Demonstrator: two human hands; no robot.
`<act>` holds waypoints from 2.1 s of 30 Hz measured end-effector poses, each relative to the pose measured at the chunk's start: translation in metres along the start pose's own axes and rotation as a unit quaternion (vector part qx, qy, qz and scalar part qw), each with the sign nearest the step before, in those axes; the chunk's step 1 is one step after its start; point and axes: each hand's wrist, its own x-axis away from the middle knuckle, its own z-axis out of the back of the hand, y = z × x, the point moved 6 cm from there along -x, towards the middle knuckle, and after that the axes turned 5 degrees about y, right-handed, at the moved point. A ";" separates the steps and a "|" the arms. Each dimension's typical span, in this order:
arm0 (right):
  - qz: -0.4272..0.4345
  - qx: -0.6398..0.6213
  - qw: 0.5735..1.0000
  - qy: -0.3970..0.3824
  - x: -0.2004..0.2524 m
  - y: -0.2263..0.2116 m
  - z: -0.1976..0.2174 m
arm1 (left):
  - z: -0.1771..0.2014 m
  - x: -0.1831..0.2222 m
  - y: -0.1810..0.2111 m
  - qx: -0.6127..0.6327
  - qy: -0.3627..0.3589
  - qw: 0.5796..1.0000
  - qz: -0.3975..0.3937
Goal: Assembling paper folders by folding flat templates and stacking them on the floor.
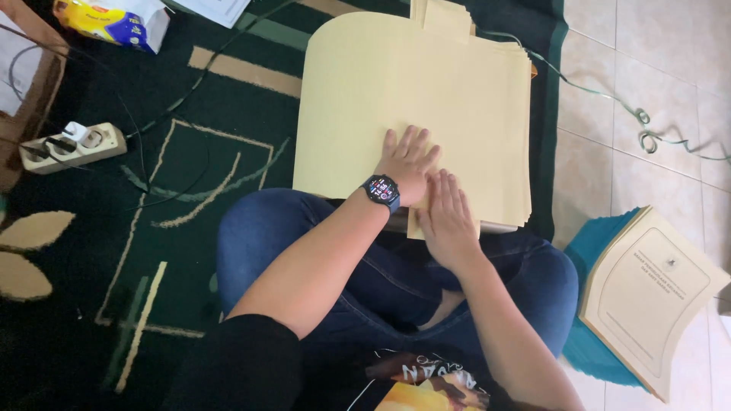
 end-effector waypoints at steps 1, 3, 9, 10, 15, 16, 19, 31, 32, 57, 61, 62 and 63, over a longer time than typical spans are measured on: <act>0.000 -0.004 1.000 0.001 -0.001 0.016 -0.006 | -0.008 -0.008 -0.001 -0.004 -0.001 1.000 0.001; -0.062 -0.022 0.998 0.024 -0.003 0.056 -0.016 | -0.025 -0.023 -0.004 0.001 0.001 1.000 0.000; -0.069 0.012 0.997 0.031 -0.013 0.023 -0.025 | -0.029 -0.029 -0.005 -0.007 -0.016 1.000 0.008; -0.072 0.012 0.997 0.033 -0.011 0.026 -0.021 | -0.028 -0.030 -0.002 -0.007 -0.015 1.000 0.006; -0.074 -0.013 0.996 0.050 -0.005 0.069 -0.033 | -0.017 -0.014 0.005 -0.003 0.012 1.000 0.009; -0.071 -0.016 0.996 0.049 -0.006 0.077 -0.038 | -0.017 -0.010 0.008 -0.004 0.011 1.000 0.013; -0.108 -0.047 0.992 0.047 0.000 0.102 -0.039 | -0.026 -0.012 0.041 -0.041 0.087 0.988 -0.119; -0.229 -0.375 0.819 0.368 0.052 0.177 0.016 | -0.009 0.001 0.080 -0.003 0.190 0.947 -0.259; -0.201 -0.503 0.759 0.362 0.049 0.181 0.009 | 0.001 0.009 0.080 -0.017 0.228 0.940 -0.254; -0.085 -0.484 0.867 0.080 0.034 0.080 0.035 | -0.039 -0.025 0.057 -0.013 0.066 0.983 -0.170; -0.047 -0.177 0.982 0.051 0.023 0.115 -0.011 | -0.023 -0.015 0.058 -0.003 0.074 0.986 -0.151; -0.046 -0.168 0.984 0.047 0.023 0.116 -0.011 | -0.019 -0.010 0.061 -0.015 0.055 0.982 -0.182; -0.043 -0.158 0.986 0.041 0.023 0.117 -0.012 | -0.017 -0.003 0.064 -0.026 0.035 0.977 -0.210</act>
